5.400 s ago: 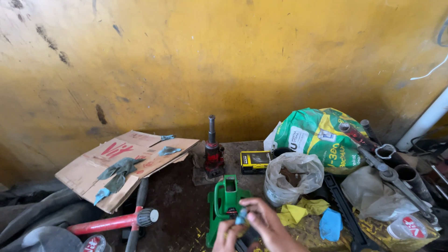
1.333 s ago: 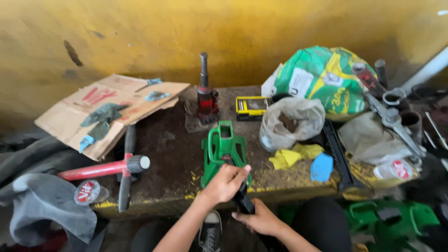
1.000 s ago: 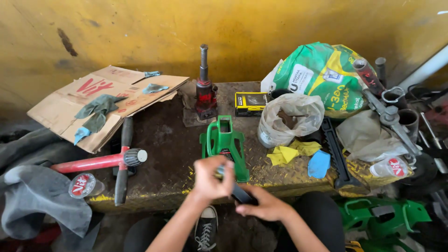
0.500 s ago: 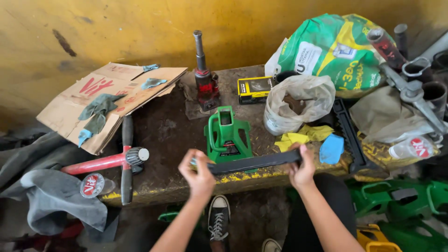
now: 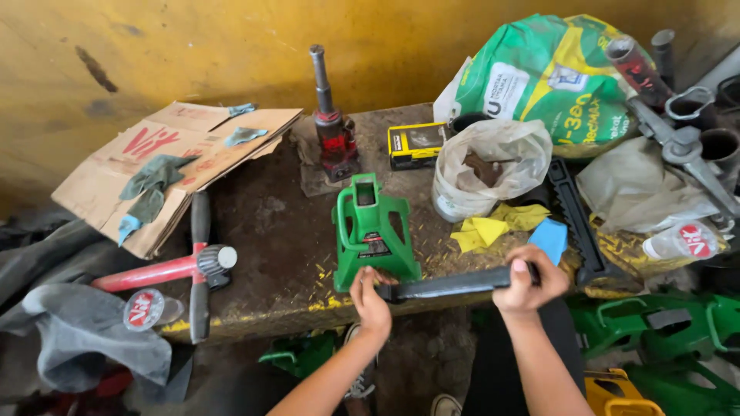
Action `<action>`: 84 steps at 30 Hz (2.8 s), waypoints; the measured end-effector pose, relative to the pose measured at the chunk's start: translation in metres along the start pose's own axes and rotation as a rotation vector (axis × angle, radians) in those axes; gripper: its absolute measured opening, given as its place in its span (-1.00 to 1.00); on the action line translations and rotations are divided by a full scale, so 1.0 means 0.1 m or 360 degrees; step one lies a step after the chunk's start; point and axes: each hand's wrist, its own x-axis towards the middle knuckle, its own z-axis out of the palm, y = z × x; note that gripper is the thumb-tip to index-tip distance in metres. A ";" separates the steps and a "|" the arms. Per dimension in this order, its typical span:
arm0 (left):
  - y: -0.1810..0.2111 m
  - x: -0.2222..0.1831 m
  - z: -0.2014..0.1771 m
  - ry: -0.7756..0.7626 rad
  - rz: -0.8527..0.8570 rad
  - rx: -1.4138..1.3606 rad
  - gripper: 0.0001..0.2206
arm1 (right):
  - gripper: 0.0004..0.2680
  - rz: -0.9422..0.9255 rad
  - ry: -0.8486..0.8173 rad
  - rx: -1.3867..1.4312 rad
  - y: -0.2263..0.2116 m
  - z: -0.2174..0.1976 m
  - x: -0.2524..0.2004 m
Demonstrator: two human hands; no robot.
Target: Cleaning and wiping down various automotive jack stands and their components.
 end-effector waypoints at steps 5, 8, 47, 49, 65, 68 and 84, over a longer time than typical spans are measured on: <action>-0.38 -0.38 0.28 -0.0205 0.0172 0.0372 -0.68 | -0.73 -0.0202 -0.0278 0.0059 -0.58 -0.36 0.57; 0.05 -0.49 0.68 -0.0404 0.0023 0.0614 -0.76 | -0.72 -0.0444 -0.0467 -0.0098 -0.97 -0.34 0.89; -0.11 -0.14 0.49 -0.1390 0.0657 0.2604 -0.74 | -0.77 0.0000 -0.0021 -0.0762 0.10 -0.08 0.47; 0.08 -0.14 0.55 -0.1436 0.0780 0.2643 -0.81 | -0.77 0.0056 -0.0035 -0.0699 0.05 0.00 0.46; 1.37 -0.06 1.29 -0.0918 0.0296 0.0427 -0.97 | -0.73 0.0199 -0.0628 -0.0644 -0.58 0.48 0.43; 1.35 -0.02 1.32 -0.0897 0.0508 0.0365 -0.91 | -0.72 0.0195 -0.0633 -0.0633 -0.54 0.48 0.39; 1.20 0.10 1.37 -0.0666 -0.0647 -0.0526 -0.91 | -0.32 -0.0534 -0.1003 -0.0167 -0.53 0.44 0.39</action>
